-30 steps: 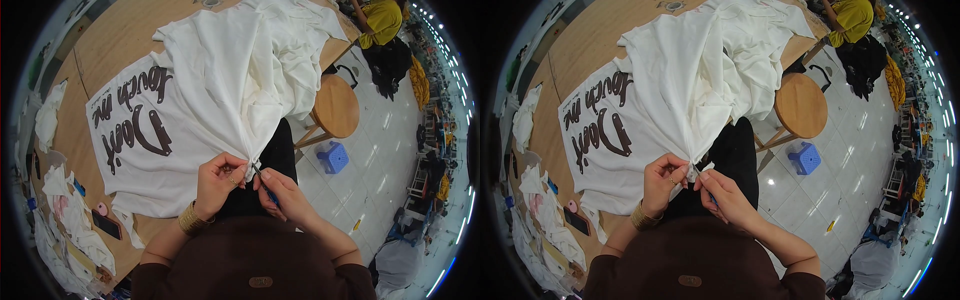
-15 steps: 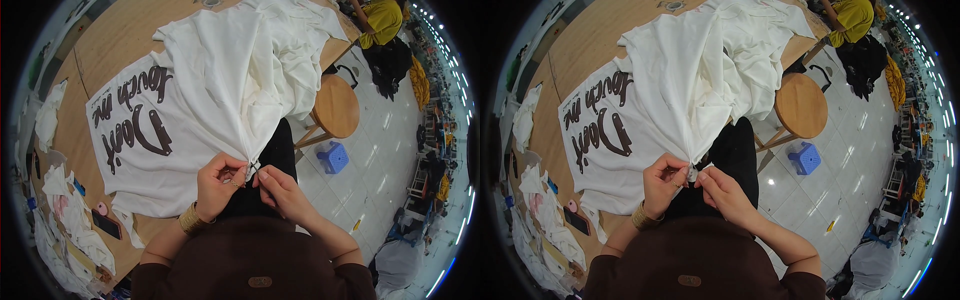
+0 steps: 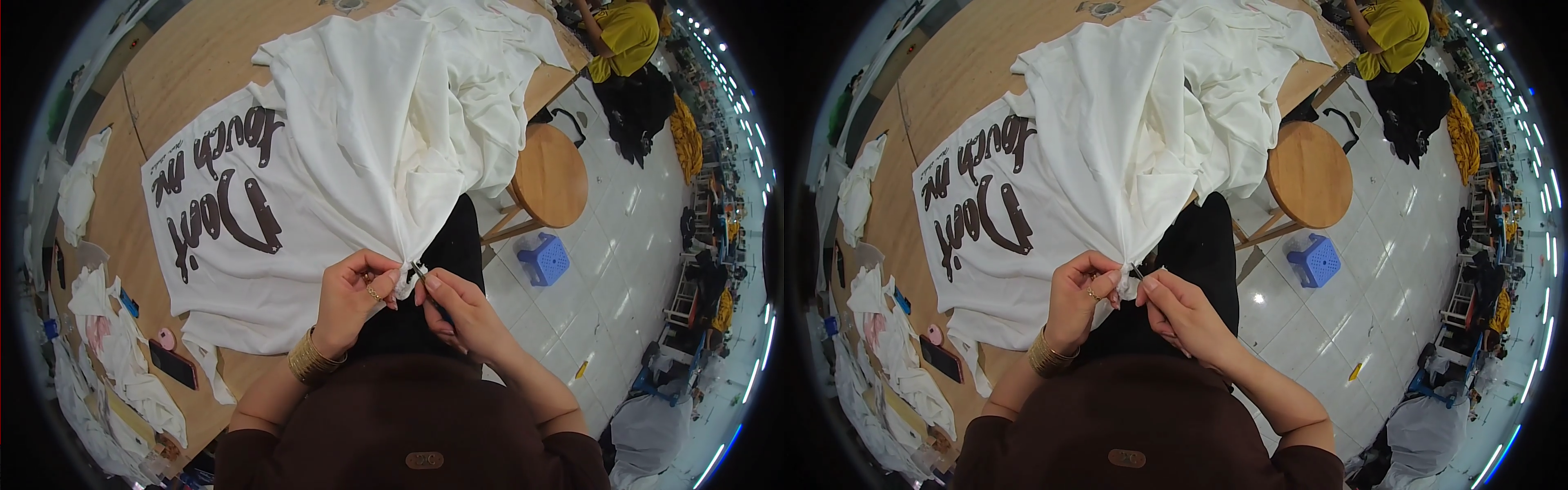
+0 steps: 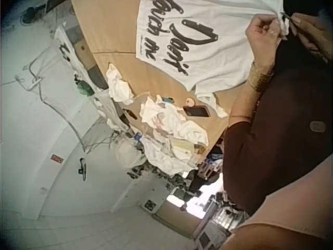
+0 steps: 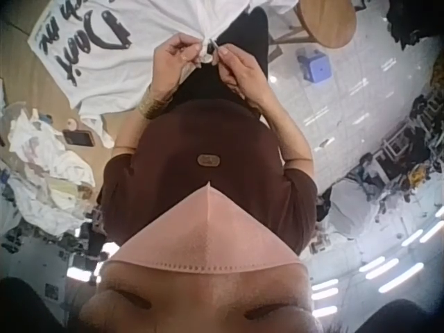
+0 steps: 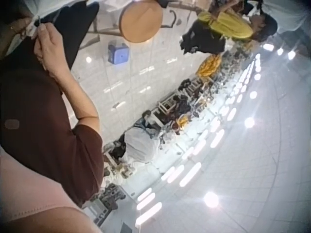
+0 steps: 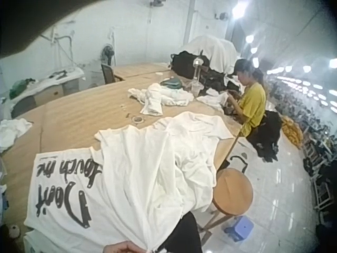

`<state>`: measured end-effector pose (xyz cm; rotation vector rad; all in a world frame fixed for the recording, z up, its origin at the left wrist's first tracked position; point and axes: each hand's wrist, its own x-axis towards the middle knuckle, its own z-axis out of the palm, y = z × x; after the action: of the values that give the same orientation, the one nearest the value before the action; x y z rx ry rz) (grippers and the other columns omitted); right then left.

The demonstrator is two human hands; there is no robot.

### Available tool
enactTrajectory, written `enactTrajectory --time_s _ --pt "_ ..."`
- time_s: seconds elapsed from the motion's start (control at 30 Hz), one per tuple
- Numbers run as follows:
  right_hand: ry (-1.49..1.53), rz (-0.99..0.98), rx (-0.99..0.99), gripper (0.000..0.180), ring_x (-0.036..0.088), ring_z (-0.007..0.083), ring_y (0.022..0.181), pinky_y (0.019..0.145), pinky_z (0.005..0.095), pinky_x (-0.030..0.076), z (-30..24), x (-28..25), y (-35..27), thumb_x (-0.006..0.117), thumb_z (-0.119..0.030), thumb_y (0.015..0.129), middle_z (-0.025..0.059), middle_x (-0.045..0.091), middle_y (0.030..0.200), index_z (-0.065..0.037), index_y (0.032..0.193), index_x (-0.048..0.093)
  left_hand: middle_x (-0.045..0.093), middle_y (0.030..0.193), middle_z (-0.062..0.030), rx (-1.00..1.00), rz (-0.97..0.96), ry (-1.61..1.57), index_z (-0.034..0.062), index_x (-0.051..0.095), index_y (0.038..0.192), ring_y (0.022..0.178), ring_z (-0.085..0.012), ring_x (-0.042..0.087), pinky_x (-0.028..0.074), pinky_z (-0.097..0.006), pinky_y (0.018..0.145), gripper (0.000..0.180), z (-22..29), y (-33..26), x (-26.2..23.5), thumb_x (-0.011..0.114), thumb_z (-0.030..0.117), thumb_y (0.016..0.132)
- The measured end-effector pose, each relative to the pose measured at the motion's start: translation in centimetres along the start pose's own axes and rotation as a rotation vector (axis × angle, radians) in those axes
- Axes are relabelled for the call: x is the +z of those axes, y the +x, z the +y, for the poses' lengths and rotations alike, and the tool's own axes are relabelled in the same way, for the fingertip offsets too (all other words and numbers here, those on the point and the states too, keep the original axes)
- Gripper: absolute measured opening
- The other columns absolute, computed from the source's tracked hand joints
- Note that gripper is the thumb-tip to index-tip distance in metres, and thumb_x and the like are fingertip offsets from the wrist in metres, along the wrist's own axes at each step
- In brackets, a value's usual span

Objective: Trimming loose threads from a white printed t-shirt using thread nippers.

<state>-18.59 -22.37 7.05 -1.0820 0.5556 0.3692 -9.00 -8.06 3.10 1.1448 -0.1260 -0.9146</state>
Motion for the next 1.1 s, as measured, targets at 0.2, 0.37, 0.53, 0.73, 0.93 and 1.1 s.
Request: enactTrajectory --time_s 0.2,0.37,0.53,0.73,0.93,1.1 --pt "0.002 -0.040 0.016 0.029 0.025 0.0038 0.036 0.032 0.0183 0.022 -0.3 0.1 -0.4 0.031 -0.028 0.097 -0.0038 0.033 0.048 -0.006 0.086 0.046 0.059 0.074 -0.0054 0.027 0.004 0.018 -0.0048 0.057 0.090 0.060 -0.0082 0.053 0.046 -0.021 0.057 0.010 0.0 -0.1 -0.1 0.056 0.003 0.084" --pt "-0.019 -0.044 0.011 0.029 0.025 0.0039 0.036 0.032 0.0185 0.022 -0.2 0.1 -0.2 0.031 -0.028 0.097 -0.0041 0.033 0.048 -0.006 0.086 0.046 0.057 0.073 -0.0039 0.051 0.012 0.059 -0.0043 0.057 0.088 0.061 -0.0074 0.053 0.046 -0.021 0.057 0.008 0.1 -0.2 0.2 0.056 0.002 0.083" --pt "-0.173 0.014 -0.101 0.028 0.029 0.0032 0.042 0.040 0.0173 0.025 0.1 0.2 0.1 0.033 -0.027 0.096 -0.0033 0.034 0.051 -0.005 0.087 0.047 0.057 0.079 -0.0043 0.134 0.013 0.176 -0.0044 0.057 0.089 0.067 -0.0069 0.055 0.046 -0.020 0.061 0.008 -0.2 -0.4 0.2 0.057 0.000 0.082" --pt "-0.525 0.187 -0.201 0.022 0.033 0.0034 0.050 0.047 0.0181 0.029 0.2 0.6 0.0 0.039 -0.022 0.095 -0.0045 0.036 0.057 -0.005 0.084 0.049 0.055 0.081 -0.0028 0.263 0.041 0.338 -0.0038 0.058 0.088 0.071 -0.0070 0.056 0.047 -0.020 0.065 0.008 -0.6 -0.3 0.1 0.059 -0.002 0.080" --pt "-0.375 0.183 -0.155 0.022 0.039 0.0047 0.052 0.048 0.0208 0.033 0.6 -0.7 0.5 0.044 -0.023 0.093 -0.0026 0.043 0.058 -0.003 0.088 0.050 0.057 0.079 -0.0036 0.119 0.008 0.205 -0.0045 0.056 0.090 0.067 -0.0062 0.054 0.046 -0.019 0.060 0.009 0.0 -0.3 0.0 0.058 0.000 0.082" --pt "-0.221 0.173 -0.102 0.021 0.032 0.0014 0.042 0.039 0.0177 0.024 -1.1 -0.8 0.1 0.048 -0.025 0.091 -0.0063 0.036 0.052 -0.005 0.084 0.049 0.057 0.076 -0.0028 0.081 -0.016 0.117 -0.0043 0.055 0.090 0.064 -0.0058 0.053 0.045 -0.019 0.057 0.009 0.1 -0.2 -0.1 0.057 0.001 0.083"
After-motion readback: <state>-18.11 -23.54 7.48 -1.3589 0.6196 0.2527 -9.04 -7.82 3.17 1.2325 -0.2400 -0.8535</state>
